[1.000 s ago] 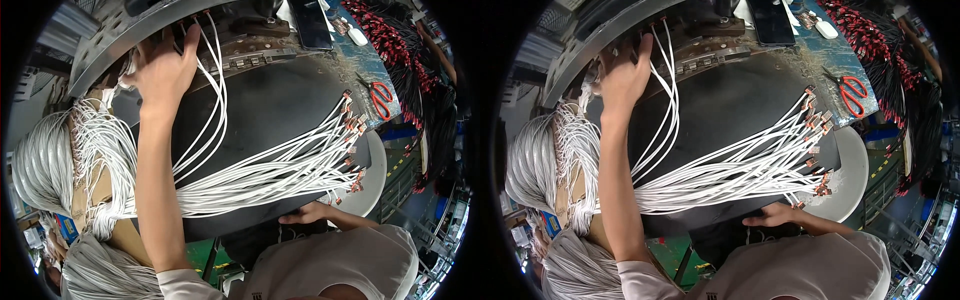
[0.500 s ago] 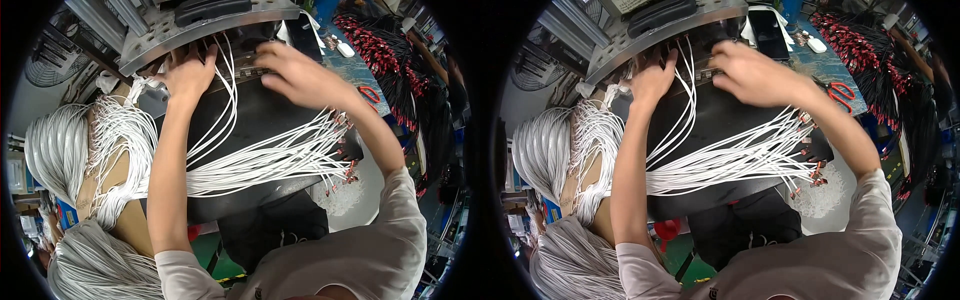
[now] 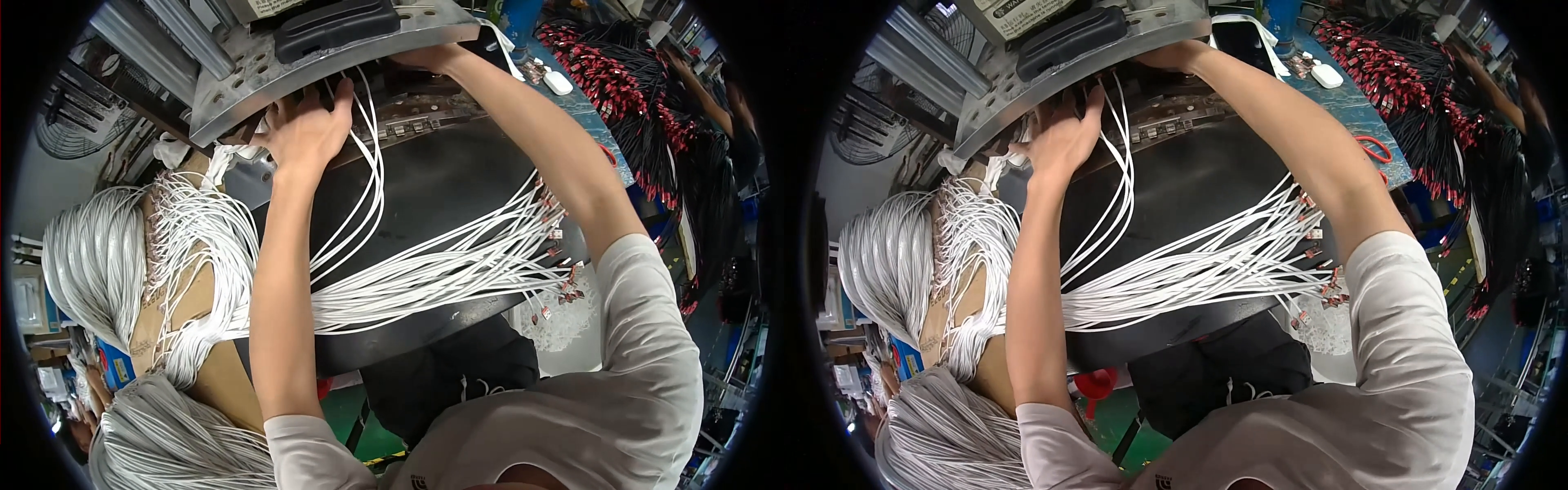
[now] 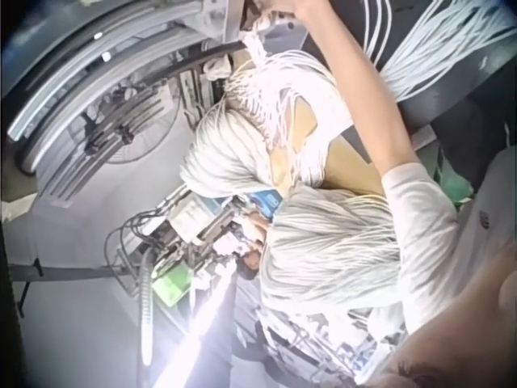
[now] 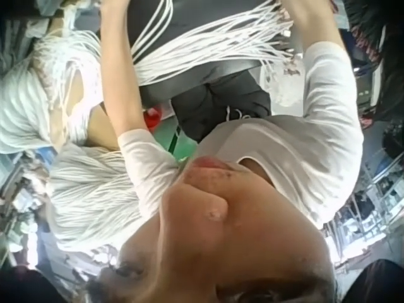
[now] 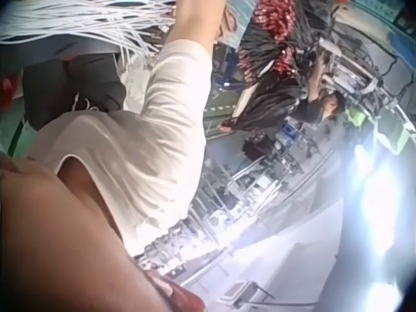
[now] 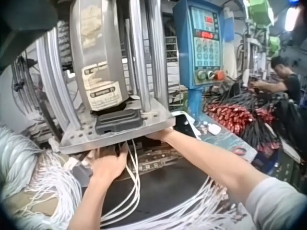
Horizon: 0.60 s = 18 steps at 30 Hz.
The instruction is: The person loads white electrical cables into a crimping and connector assembly machine by hand.
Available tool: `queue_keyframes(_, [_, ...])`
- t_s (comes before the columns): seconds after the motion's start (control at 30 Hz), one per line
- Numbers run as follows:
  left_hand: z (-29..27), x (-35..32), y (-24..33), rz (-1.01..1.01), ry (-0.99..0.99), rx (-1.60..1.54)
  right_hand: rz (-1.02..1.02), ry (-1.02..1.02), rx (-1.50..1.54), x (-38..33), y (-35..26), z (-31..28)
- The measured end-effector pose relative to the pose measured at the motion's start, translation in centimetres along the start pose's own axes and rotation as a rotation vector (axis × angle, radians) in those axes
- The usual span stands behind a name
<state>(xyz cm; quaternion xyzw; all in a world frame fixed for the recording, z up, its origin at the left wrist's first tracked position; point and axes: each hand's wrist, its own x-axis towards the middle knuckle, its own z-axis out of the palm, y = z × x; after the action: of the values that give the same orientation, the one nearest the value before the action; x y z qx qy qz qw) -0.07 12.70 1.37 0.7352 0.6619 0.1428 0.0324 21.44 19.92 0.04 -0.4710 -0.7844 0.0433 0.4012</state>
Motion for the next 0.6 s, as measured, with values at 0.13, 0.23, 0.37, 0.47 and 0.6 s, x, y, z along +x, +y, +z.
queue_keyframes(0.13, [-2.1, -4.7, -0.8, 0.07, 0.01, -0.178, 0.211, -0.125, -0.079, -4.4, -3.8, -1.7])
queue_keyframes(0.23, [-5.0, -17.0, 0.1, 0.134, -0.052, -1.306, 0.204, -0.606, 0.564, -15.3, -13.1, -11.1])
queue_keyframes(0.37, [-0.4, -32.5, -8.6, 0.276, -0.89, -1.925, 0.252, -1.447, 1.435, -31.9, -15.9, -11.2])
queue_keyframes(0.47, [2.8, -39.8, -10.7, -0.436, -0.75, -1.636, 0.806, -1.223, 1.51, -41.2, -16.1, -7.4])
queue_keyframes(0.6, [7.1, -40.3, -11.6, -0.64, -0.271, -2.114, 1.065, 0.267, 1.604, -47.2, -16.1, -3.3])
